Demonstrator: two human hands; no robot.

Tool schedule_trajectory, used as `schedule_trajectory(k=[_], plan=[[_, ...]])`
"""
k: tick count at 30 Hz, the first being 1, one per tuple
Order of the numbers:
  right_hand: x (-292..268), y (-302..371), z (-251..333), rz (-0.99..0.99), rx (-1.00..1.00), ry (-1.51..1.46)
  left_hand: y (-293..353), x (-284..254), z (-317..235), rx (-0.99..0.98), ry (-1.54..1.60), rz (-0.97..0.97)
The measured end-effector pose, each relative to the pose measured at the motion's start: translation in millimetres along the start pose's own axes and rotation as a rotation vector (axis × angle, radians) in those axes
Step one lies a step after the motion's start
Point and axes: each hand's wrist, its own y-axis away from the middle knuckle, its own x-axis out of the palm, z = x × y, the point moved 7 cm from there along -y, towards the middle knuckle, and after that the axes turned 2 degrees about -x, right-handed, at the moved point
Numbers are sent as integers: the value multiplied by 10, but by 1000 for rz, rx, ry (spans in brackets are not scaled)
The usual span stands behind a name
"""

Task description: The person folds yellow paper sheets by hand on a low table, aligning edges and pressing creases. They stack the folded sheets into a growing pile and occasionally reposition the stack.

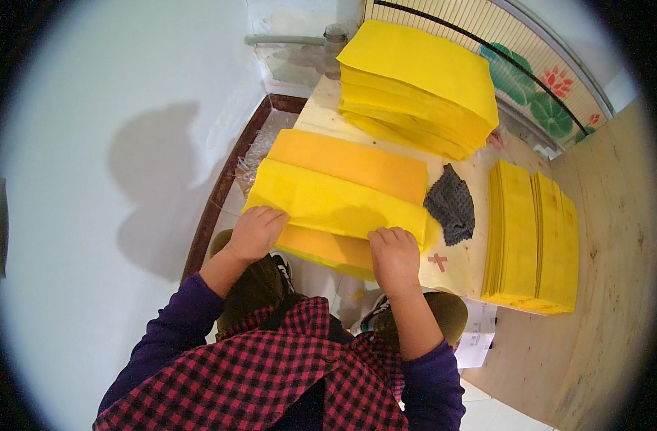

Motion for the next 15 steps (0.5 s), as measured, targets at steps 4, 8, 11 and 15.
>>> schedule_trajectory(k=[4,8,11,15], plan=[[54,152,9,51,62,-52,108,-35,-127,-15,12,-34],[111,288,4,22,105,-90,182,-78,-178,-25,-6,-107],[139,351,-9,8,136,-122,208,-72,-180,-39,14,-116],[144,374,-1,35,179,-145,198,-66,-178,-44,29,-120]])
